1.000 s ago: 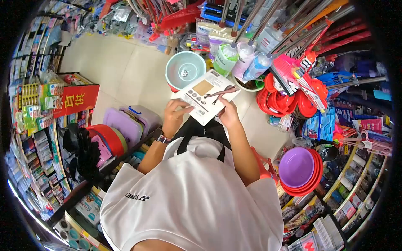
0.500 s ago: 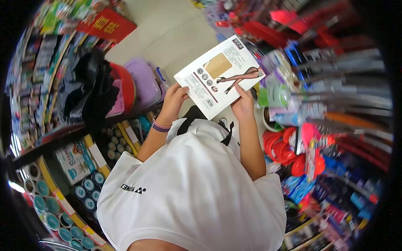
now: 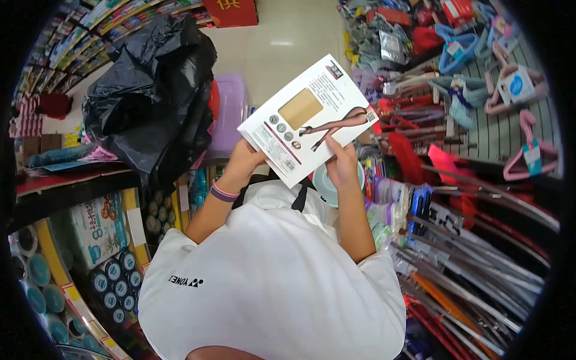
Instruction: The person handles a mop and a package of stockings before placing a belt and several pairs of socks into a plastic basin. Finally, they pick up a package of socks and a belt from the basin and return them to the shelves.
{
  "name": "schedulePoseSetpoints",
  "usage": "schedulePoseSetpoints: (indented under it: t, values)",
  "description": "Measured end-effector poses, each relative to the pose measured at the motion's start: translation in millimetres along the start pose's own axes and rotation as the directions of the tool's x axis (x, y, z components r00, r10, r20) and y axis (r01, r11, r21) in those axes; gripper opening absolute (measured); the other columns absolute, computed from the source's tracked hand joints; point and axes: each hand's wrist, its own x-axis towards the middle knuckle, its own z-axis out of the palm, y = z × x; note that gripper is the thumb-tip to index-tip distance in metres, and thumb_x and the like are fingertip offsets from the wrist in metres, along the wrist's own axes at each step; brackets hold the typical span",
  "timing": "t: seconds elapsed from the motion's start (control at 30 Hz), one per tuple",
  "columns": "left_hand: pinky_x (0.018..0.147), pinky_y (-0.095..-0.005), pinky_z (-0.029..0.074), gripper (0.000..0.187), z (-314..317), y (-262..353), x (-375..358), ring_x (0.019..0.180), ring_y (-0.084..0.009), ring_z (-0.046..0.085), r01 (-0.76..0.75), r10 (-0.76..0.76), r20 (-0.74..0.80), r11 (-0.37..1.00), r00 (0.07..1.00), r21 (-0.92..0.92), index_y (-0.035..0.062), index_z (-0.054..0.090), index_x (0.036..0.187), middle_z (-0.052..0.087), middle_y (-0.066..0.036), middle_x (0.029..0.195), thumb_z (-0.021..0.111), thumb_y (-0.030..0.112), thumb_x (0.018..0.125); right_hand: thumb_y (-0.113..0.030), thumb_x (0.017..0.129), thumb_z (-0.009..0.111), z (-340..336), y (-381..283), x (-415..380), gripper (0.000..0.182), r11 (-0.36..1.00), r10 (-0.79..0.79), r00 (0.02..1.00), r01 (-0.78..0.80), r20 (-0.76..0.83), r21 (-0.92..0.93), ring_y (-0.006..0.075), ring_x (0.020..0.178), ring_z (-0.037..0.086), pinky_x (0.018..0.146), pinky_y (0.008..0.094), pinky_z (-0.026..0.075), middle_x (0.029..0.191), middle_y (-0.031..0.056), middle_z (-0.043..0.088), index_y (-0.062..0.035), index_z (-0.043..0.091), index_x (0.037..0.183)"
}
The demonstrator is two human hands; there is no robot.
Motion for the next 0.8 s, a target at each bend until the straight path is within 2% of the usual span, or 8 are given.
schedulePoseSetpoints:
  t: [0.1, 0.2, 0.27, 0.33, 0.47, 0.6, 0.73, 0.8]
  values:
    - [0.058, -0.0222, 0.051, 0.025, 14, 8, 20, 0.074, -0.0140, 0.062, 0.062, -0.080, -0.099, 0.983, 0.992, -0.175, -0.0053, 0.054, 0.100, 0.062, -0.010, 0.091, 0.061, 0.006, 0.078, -0.006, 0.082, 0.054, 9, -14, 35, 0.020, 0.997, 0.040, 0.998, -0.036, 0.052, -0.063, 0.0153, 0.089, 0.056, 0.081, 0.0312, 0.044, 0.096, 0.0048, 0.057, -0.0033, 0.050, 0.101]
    - [0.056, -0.0211, 0.051, 0.023, 9, 18, 42, 0.075, -0.0147, 0.063, 0.121, -0.123, -0.130, 0.992, 0.984, -0.028, -0.0048, 0.054, 0.100, 0.062, -0.009, 0.089, 0.059, 0.005, 0.079, -0.007, 0.082, 0.055, 15, -23, 74, 0.019, 0.985, 0.091, 0.994, -0.080, 0.065, -0.155, 0.0146, 0.086, 0.057, 0.077, 0.0300, 0.046, 0.094, 0.0047, 0.058, -0.0039, 0.051, 0.100]
    - [0.059, -0.0218, 0.053, 0.021, 10, 23, 62, 0.078, -0.0166, 0.063, 0.074, -0.085, -0.159, 0.995, 0.984, -0.074, -0.0048, 0.054, 0.099, 0.062, -0.009, 0.089, 0.058, 0.004, 0.080, -0.007, 0.081, 0.056, 22, -27, 103, 0.020, 0.980, 0.129, 0.988, -0.113, 0.089, -0.162, 0.0138, 0.083, 0.058, 0.074, 0.0291, 0.047, 0.093, 0.0047, 0.059, -0.0037, 0.051, 0.100]
    - [0.053, -0.0181, 0.051, 0.024, 11, 36, 85, 0.080, -0.0125, 0.062, -0.012, -0.054, -0.202, 0.949, 0.978, -0.314, -0.0009, 0.050, 0.106, 0.060, -0.009, 0.097, 0.053, 0.000, 0.082, -0.006, 0.080, 0.057, 31, -27, 139, 0.021, 0.974, 0.141, 0.986, -0.122, 0.091, -0.192, 0.0134, 0.084, 0.058, 0.074, 0.0290, 0.047, 0.093, 0.0051, 0.059, -0.0033, 0.051, 0.101]
    - [0.059, -0.0242, 0.053, 0.023, 6, 42, 153, 0.078, -0.0171, 0.062, -0.083, -0.015, -0.309, 0.949, 0.951, -0.303, -0.0051, 0.054, 0.101, 0.061, -0.011, 0.092, 0.055, -0.001, 0.078, -0.006, 0.078, 0.059, 43, -40, 221, 0.029, 0.954, 0.181, 0.978, -0.150, 0.101, -0.258, 0.0157, 0.090, 0.057, 0.079, 0.0303, 0.046, 0.099, 0.0056, 0.057, -0.0021, 0.049, 0.104]
    - [0.050, -0.0222, 0.047, 0.020, 13, 60, 250, 0.065, -0.0132, 0.060, -0.113, 0.064, -0.390, 0.988, 0.919, -0.104, -0.0040, 0.057, 0.096, 0.063, -0.009, 0.083, 0.054, -0.002, 0.076, -0.003, 0.077, 0.058, 43, -68, 317, 0.035, 0.938, 0.262, 0.964, -0.242, 0.050, -0.249, 0.0208, 0.101, 0.052, 0.089, 0.0357, 0.042, 0.108, 0.0088, 0.054, -0.0010, 0.046, 0.110]
    - [0.039, -0.0165, 0.035, 0.019, 39, 107, 358, 0.053, -0.0051, 0.052, -0.061, 0.052, -0.314, 0.998, 0.948, -0.017, -0.0012, 0.056, 0.098, 0.060, -0.004, 0.074, 0.052, 0.001, 0.080, -0.005, 0.080, 0.058, 35, -113, 400, 0.029, 0.965, 0.228, 0.972, -0.217, 0.061, -0.144, 0.0152, 0.094, 0.054, 0.084, 0.0292, 0.043, 0.100, 0.0036, 0.056, -0.0040, 0.048, 0.107]
    - [0.046, -0.0197, 0.043, 0.020, 59, 128, 407, 0.061, -0.0091, 0.058, 0.023, -0.030, -0.314, 0.999, 0.949, -0.028, -0.0012, 0.053, 0.102, 0.061, -0.007, 0.081, 0.051, 0.007, 0.084, -0.005, 0.081, 0.056, 30, -142, 436, 0.028, 0.975, 0.197, 0.978, -0.189, 0.060, -0.119, 0.0147, 0.095, 0.053, 0.085, 0.0291, 0.042, 0.101, 0.0032, 0.054, -0.0048, 0.048, 0.107]
